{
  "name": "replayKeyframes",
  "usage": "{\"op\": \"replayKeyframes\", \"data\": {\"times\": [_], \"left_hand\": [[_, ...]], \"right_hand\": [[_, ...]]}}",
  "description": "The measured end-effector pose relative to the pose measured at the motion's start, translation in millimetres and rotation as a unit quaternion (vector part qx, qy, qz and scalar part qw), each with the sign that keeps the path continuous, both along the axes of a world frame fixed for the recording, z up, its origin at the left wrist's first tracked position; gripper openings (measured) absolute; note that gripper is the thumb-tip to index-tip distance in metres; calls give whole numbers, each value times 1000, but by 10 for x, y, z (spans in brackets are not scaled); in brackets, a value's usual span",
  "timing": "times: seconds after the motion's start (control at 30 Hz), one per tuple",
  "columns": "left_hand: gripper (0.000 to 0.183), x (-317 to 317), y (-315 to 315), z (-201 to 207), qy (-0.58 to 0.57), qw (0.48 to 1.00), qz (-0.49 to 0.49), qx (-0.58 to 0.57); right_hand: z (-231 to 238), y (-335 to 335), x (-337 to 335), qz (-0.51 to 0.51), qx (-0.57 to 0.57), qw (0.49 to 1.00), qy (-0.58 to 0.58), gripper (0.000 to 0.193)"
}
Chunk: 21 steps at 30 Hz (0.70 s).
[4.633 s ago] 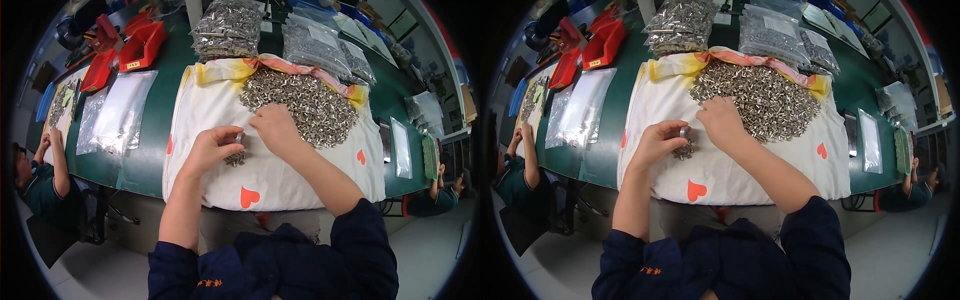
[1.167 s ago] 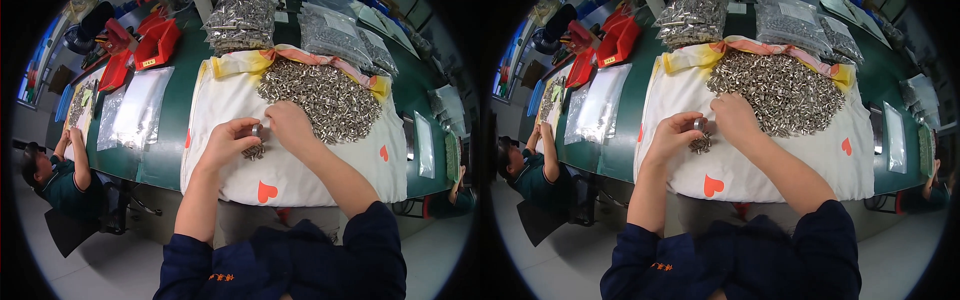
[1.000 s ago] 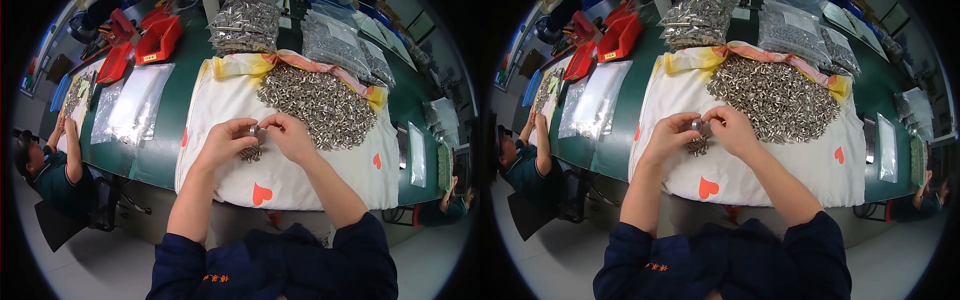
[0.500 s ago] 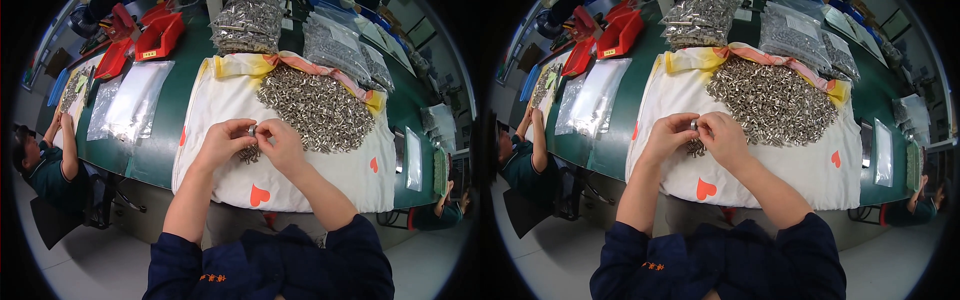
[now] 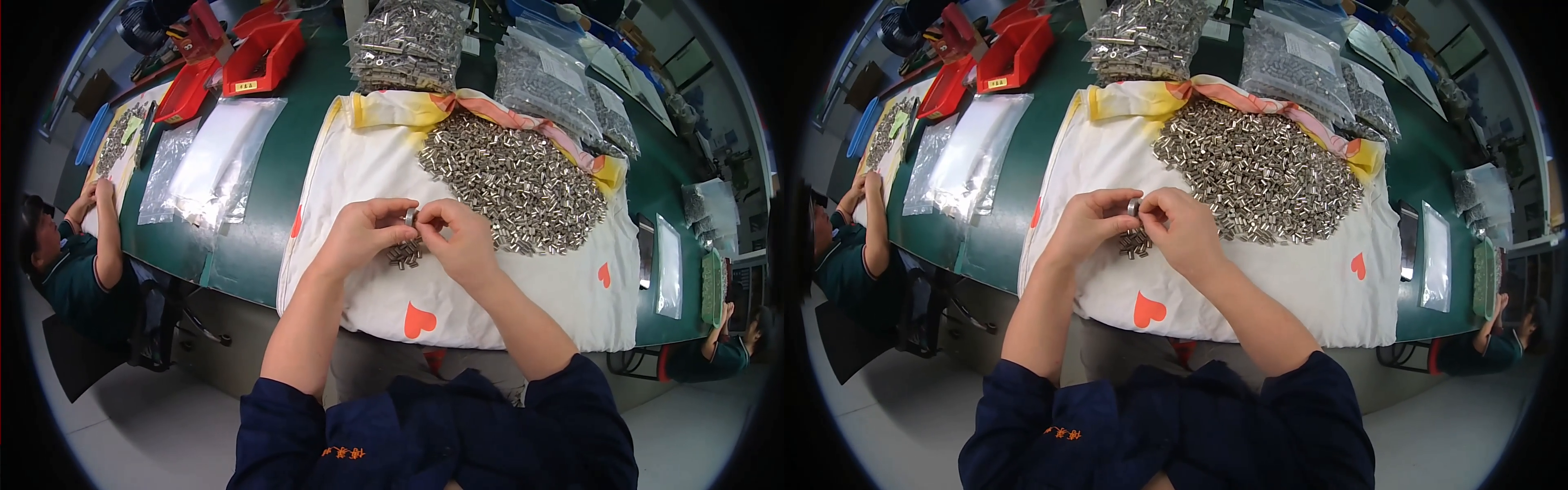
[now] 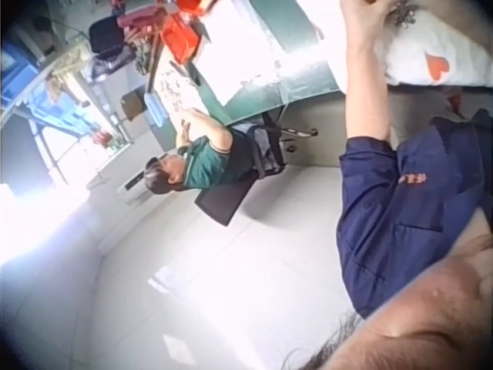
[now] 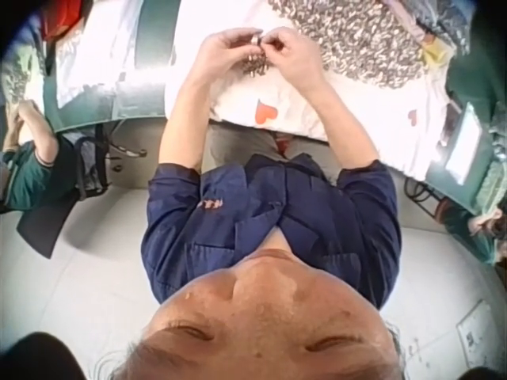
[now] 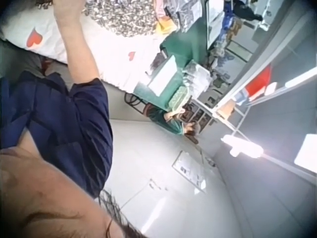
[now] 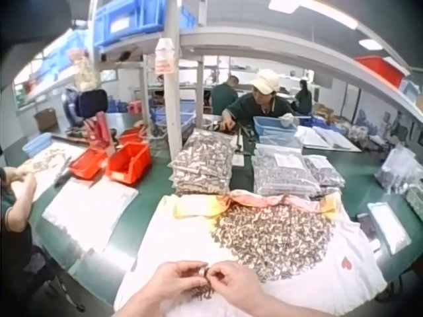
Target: Inspecting small metal parts on a cloth mat and placing them into a small metal container at a factory workstation.
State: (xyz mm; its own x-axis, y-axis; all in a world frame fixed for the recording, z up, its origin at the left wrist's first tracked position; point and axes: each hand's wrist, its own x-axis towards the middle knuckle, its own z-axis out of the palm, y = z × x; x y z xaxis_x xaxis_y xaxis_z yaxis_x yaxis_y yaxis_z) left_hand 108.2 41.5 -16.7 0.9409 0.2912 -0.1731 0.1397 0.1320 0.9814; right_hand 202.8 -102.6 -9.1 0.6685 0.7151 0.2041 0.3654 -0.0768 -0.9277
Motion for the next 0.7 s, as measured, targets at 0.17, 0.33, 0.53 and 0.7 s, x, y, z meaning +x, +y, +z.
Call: {"op": "replayKeyframes", "data": {"times": [0.17, 0.33, 0.53, 0.7], "left_hand": [[37, 2, -4, 16, 27, 997, -14, 65], [38, -3, 39, -39, -40, 999, 17, 13], [37, -15, 18, -28, -32, 999, 17, -37], [37, -1, 32, -56, -27, 999, 8, -32]], "right_hand": [[14, -26, 58, 32, -52, 967, -249, 11], [0, 55, -44, -6, 23, 994, -106, 10], [-23, 57, -21, 1, 40, 998, -56, 10], [-36, 34, 29, 6, 44, 998, -50, 11]]}}
